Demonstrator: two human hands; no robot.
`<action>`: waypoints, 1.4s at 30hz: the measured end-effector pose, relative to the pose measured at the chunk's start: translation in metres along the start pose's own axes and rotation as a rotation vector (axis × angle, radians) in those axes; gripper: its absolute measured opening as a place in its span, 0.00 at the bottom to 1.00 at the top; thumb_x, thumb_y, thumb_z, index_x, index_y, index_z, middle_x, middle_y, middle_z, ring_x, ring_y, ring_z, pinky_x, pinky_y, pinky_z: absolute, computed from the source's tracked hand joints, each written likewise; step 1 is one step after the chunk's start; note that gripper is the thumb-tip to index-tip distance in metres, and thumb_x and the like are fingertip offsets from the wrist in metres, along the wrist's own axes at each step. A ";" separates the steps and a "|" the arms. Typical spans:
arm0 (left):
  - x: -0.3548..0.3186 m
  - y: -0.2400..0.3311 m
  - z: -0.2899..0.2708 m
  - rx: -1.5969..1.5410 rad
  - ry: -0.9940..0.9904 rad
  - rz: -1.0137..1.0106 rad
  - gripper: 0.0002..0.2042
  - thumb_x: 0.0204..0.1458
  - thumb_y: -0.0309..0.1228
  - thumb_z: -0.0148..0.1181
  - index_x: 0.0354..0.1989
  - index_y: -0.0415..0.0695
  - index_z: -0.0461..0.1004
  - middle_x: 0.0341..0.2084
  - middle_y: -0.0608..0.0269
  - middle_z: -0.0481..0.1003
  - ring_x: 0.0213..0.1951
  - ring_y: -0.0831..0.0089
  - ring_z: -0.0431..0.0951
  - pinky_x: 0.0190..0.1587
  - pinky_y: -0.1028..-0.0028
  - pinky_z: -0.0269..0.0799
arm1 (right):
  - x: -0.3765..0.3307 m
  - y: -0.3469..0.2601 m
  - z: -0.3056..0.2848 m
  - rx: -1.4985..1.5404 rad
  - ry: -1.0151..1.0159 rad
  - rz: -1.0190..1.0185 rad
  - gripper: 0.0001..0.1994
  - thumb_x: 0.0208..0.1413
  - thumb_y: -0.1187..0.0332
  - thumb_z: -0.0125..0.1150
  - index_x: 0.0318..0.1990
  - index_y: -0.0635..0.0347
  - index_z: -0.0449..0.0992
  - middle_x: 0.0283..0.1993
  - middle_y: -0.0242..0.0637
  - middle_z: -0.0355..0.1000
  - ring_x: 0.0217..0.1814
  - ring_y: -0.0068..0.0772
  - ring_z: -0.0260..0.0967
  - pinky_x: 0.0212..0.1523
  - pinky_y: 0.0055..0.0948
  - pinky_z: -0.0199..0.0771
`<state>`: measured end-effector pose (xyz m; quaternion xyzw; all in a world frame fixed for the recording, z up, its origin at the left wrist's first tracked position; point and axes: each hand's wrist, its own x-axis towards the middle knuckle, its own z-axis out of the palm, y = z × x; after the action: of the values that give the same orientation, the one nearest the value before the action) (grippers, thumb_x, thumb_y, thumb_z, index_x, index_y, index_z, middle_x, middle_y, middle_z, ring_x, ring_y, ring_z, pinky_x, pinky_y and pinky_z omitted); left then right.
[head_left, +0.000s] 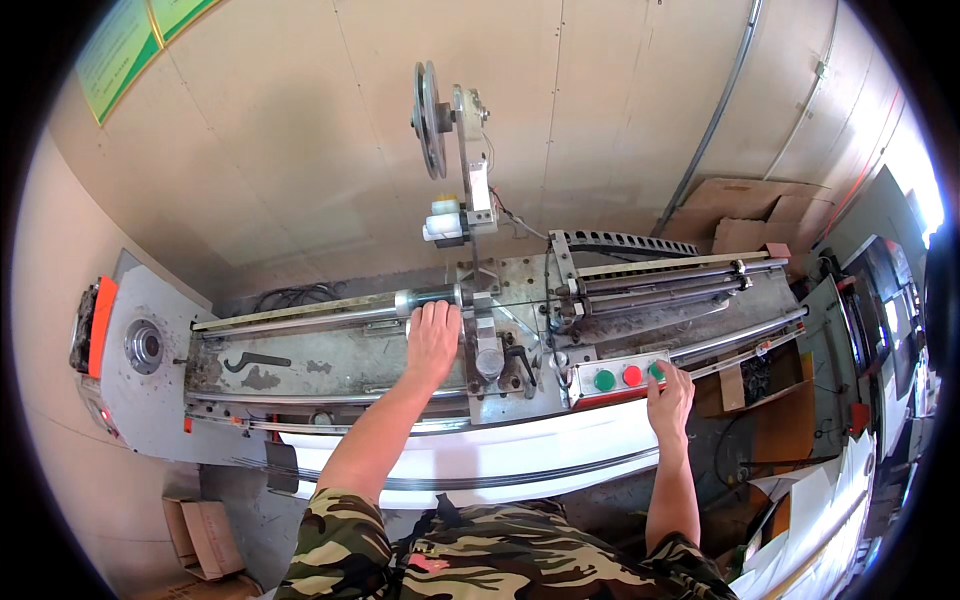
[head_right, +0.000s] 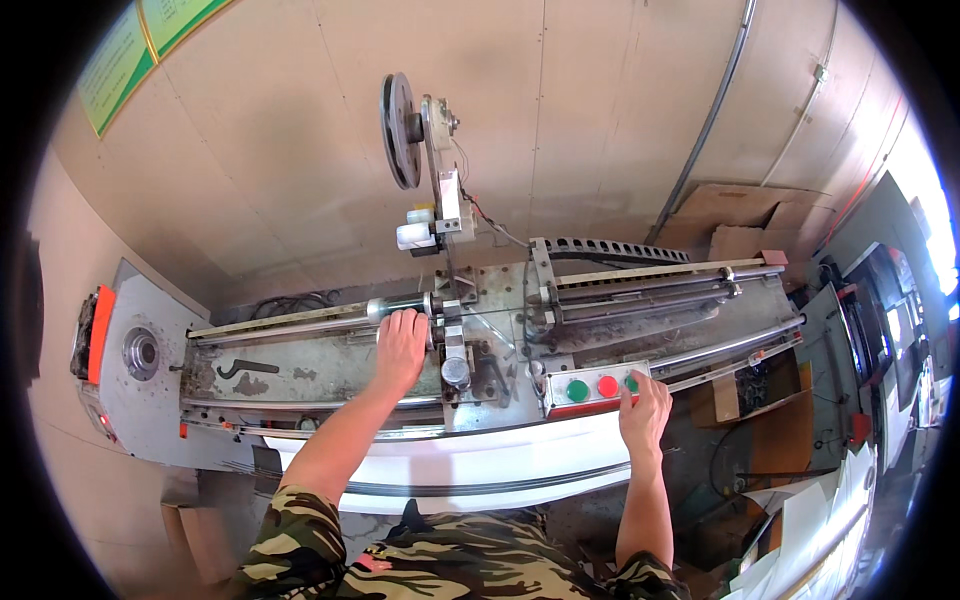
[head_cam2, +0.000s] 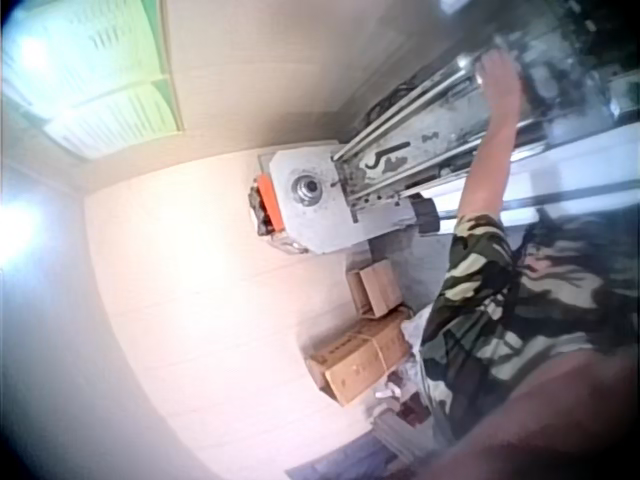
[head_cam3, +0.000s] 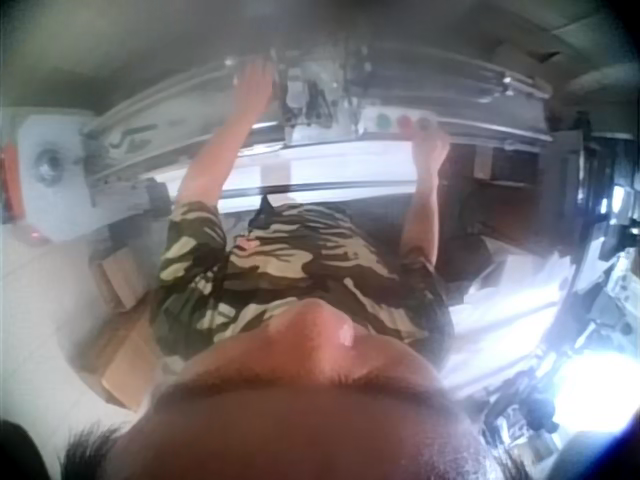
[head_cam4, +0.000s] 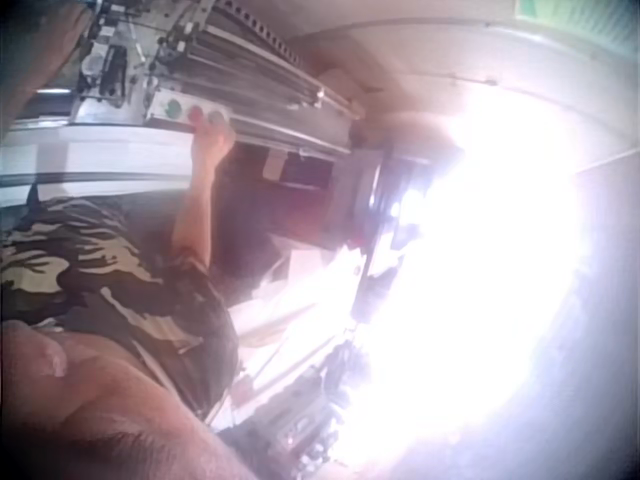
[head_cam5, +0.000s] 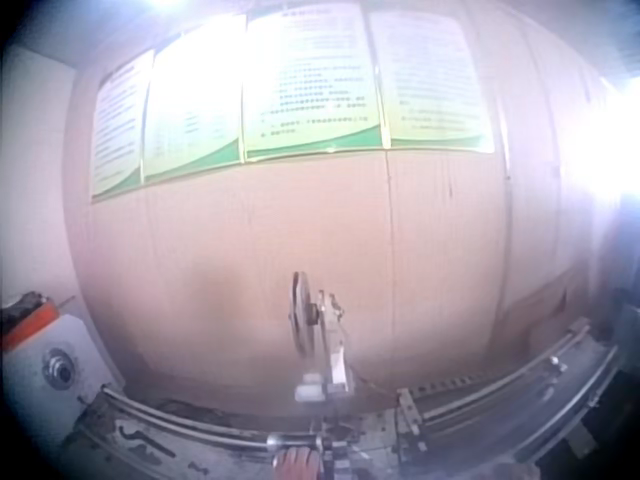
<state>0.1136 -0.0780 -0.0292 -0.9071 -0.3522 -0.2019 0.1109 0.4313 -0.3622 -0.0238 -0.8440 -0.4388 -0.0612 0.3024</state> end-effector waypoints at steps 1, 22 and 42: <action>0.000 -0.001 0.000 0.001 -0.007 0.005 0.10 0.52 0.27 0.54 0.43 0.44 0.70 0.38 0.58 0.69 0.44 0.60 0.70 0.50 0.62 0.65 | 0.000 -0.001 0.001 0.020 0.026 -0.014 0.14 0.50 0.72 0.68 0.46 0.59 0.78 0.43 0.43 0.78 0.50 0.48 0.71 0.54 0.45 0.66; 0.003 -0.018 0.019 0.040 0.059 0.049 0.08 0.54 0.29 0.55 0.42 0.46 0.72 0.37 0.63 0.69 0.44 0.64 0.69 0.50 0.61 0.63 | -0.037 -0.064 0.007 0.068 0.053 0.152 0.21 0.57 0.65 0.63 0.58 0.59 0.72 0.57 0.52 0.72 0.56 0.58 0.71 0.54 0.46 0.73; 0.003 -0.011 -0.011 0.015 0.107 0.021 0.09 0.49 0.29 0.57 0.40 0.47 0.72 0.37 0.62 0.69 0.44 0.64 0.70 0.47 0.63 0.64 | -0.164 -0.130 0.029 0.292 0.040 0.002 0.17 0.51 0.73 0.68 0.50 0.64 0.75 0.59 0.55 0.71 0.60 0.58 0.70 0.60 0.46 0.70</action>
<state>0.1046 -0.0719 -0.0176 -0.8978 -0.3377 -0.2464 0.1384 0.2257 -0.4043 -0.0484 -0.7902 -0.4359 -0.0131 0.4305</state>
